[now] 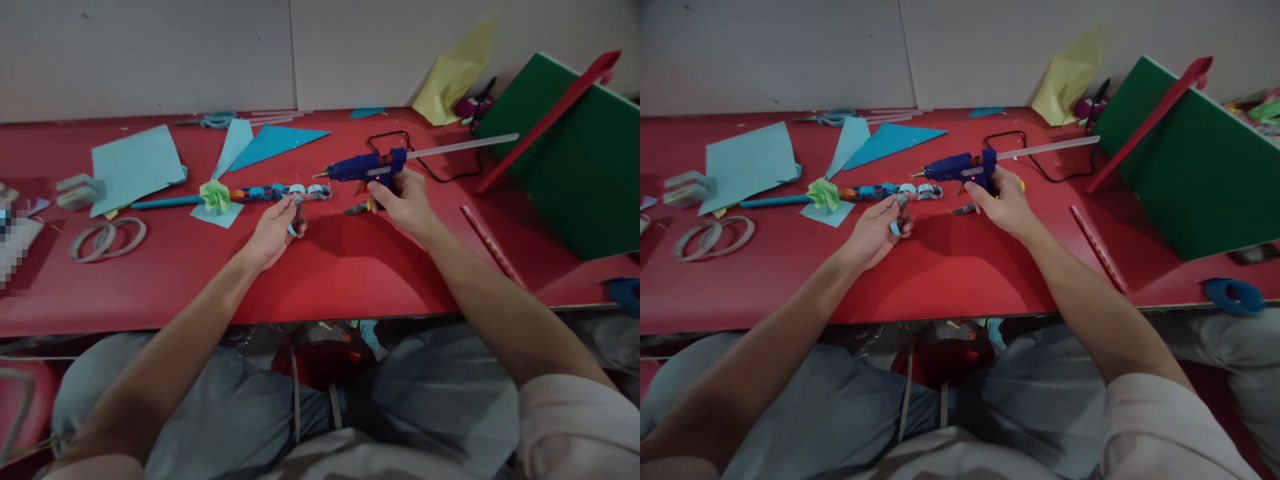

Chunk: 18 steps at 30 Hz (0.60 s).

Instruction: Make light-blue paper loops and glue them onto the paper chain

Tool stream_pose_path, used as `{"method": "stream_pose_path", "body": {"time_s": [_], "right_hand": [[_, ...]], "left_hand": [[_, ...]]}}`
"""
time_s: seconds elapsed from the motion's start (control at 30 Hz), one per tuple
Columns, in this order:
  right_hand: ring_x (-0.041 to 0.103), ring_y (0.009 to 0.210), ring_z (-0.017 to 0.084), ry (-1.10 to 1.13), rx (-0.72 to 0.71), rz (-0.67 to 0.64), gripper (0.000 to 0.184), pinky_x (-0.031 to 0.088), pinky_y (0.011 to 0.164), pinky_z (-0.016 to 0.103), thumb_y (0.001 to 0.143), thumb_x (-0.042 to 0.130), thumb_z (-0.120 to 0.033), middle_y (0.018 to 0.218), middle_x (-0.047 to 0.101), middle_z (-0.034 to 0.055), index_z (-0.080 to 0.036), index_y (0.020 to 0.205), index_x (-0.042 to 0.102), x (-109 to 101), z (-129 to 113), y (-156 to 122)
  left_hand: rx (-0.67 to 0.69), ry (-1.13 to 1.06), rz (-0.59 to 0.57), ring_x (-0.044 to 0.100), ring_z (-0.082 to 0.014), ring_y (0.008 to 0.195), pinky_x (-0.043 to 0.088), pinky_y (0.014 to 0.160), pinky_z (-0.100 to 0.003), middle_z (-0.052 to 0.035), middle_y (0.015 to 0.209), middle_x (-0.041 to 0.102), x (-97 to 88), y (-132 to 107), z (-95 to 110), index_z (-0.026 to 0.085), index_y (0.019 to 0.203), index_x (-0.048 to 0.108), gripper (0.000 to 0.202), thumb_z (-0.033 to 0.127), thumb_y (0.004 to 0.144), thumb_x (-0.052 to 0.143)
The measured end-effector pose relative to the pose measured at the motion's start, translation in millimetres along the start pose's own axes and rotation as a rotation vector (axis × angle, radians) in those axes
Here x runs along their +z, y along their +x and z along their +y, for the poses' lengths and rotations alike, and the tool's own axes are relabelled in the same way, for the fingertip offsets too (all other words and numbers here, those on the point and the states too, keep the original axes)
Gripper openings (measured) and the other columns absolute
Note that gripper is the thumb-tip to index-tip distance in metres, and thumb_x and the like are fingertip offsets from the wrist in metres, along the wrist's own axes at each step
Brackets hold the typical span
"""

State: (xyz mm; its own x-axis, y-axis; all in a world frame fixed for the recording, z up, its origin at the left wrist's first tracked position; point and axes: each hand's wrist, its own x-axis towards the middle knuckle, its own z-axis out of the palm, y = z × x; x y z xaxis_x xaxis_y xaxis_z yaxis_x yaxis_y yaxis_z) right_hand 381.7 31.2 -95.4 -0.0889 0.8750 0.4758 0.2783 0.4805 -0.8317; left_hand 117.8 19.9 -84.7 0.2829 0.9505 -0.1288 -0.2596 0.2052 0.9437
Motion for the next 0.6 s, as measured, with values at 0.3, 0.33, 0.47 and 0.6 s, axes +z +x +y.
{"method": "stream_pose_path", "body": {"time_s": [0.3,0.33,0.47,0.6], "right_hand": [[0.055,0.05,0.013,0.008,0.012,0.016,0.052,0.056,0.053,0.033,0.087,0.068,-0.078,0.072,0.068,0.0001,-0.026,0.089,0.07,1.1,-4.1,-0.9],[0.055,0.05,0.013,0.006,0.005,0.011,0.051,0.056,0.053,0.033,0.088,0.068,-0.077,0.071,0.068,0.0,-0.026,0.088,0.071,1.1,-4.8,-1.2],[0.056,0.052,0.014,-0.01,0.006,-0.017,0.051,0.055,0.053,0.034,0.09,0.066,-0.077,0.071,0.066,0.0004,-0.027,0.09,0.071,1.1,-5.9,-2.1],[0.057,0.054,0.015,-0.019,0.017,-0.029,0.051,0.055,0.054,0.034,0.09,0.065,-0.077,0.072,0.066,0.0006,-0.027,0.093,0.072,0.2,-4.3,-2.5]], "left_hand": [[0.036,-0.018,-0.014,0.05,-0.0068,0.055,0.04,0.049,-0.021,0.0001,0.079,0.057,3.3,-1.4,2.6,0.019,0.099,0.075,0.01,0.027,0.099,0.069],[0.058,-0.007,-0.015,0.05,-0.007,0.055,0.04,0.049,-0.021,0.0,0.08,0.058,3.1,-0.9,1.4,0.02,0.099,0.074,0.008,0.026,0.098,0.069],[0.103,0.013,-0.006,0.05,-0.0073,0.053,0.041,0.05,-0.021,0.0022,0.077,0.059,2.7,1.3,-1.4,0.023,0.095,0.067,0.005,0.024,0.096,0.071],[0.107,0.027,-0.009,0.05,-0.0087,0.055,0.041,0.05,-0.021,0.0033,0.075,0.058,3.2,1.8,-1.2,0.026,0.101,0.065,0.01,0.027,0.095,0.072]]}}
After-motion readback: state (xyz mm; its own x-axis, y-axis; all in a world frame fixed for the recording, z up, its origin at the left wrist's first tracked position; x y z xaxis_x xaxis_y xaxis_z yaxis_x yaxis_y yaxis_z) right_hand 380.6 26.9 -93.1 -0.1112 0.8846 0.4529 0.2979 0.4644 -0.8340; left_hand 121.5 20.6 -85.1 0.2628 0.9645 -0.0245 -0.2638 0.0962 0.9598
